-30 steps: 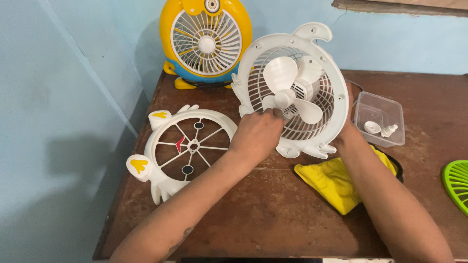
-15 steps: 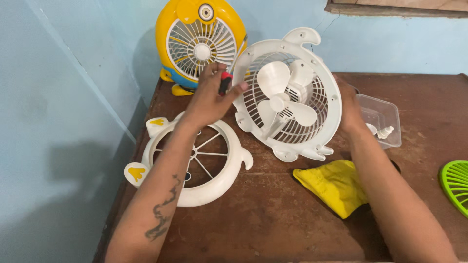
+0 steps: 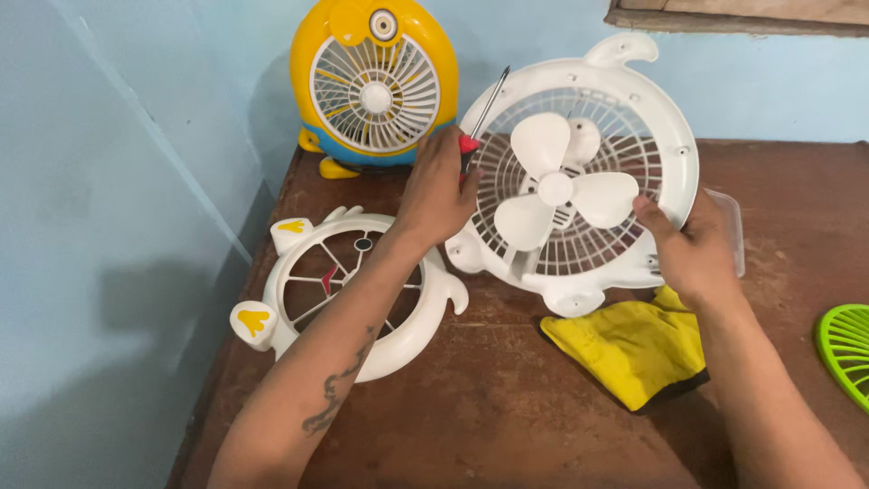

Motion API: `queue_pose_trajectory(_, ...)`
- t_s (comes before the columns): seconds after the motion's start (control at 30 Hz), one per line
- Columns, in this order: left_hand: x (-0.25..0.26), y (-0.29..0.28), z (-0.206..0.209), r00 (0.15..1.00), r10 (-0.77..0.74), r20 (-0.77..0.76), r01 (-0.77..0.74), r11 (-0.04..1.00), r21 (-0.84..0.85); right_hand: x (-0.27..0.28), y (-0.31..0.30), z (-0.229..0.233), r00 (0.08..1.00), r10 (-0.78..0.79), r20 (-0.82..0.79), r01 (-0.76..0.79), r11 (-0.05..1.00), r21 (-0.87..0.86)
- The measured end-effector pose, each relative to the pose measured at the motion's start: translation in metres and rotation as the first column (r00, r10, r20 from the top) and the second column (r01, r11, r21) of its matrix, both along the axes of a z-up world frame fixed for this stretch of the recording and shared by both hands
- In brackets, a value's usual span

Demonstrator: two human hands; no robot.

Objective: The person assembles a white electric fan by inserting and tightening the fan blades into the motor housing using a screwdriver, then wipes the blades with a yellow cloth. The fan cage and front cover remain disassembled on the table.

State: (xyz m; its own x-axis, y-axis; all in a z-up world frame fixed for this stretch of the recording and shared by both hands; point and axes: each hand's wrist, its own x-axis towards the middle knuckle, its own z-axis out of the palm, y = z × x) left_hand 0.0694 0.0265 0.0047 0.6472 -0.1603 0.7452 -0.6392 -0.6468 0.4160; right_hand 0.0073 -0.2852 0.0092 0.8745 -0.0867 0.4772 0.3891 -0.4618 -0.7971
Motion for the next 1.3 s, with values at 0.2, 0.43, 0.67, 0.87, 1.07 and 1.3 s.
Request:
queue_pose_trajectory(0.2,-0.026,-0.005,0.016,0.990,0.070,-0.124,-0.060,0.995,0.079,0.011,-0.026,-0.006,0.932,-0.028,-0.360,0.086,0.986,0.145)
queue_pose_trajectory(0.43,-0.051,0.011,0.029,0.874,0.225,-0.431,-0.092,0.947,0.308,0.021,-0.018,-0.012,0.924,-0.073,-0.374,0.023,0.991,-0.135)
queue_pose_trajectory(0.67,-0.060,0.027,0.032,0.828,0.263,-0.496,-0.080,0.929,0.360,0.008,0.001,0.008,0.951,-0.162,-0.263,0.066,0.939,-0.338)
queue_pose_trajectory(0.87,-0.061,0.035,0.036,0.975,0.101,-0.199,-0.068,0.984,0.165,-0.022,0.013,0.043,0.973,-0.035,0.228,0.149,0.850,-0.504)
queue_pose_trajectory(1.07,-0.078,0.021,0.053,0.951,-0.151,-0.268,0.135,0.988,-0.078,-0.039,0.034,0.080,0.970,0.205,0.135,-0.114,0.863,-0.492)
queue_pose_trajectory(1.3,-0.094,-0.039,0.053,0.794,-0.479,-0.373,0.367,0.868,-0.335,-0.056,0.070,0.060,0.824,0.496,0.274,-0.232,0.737,-0.635)
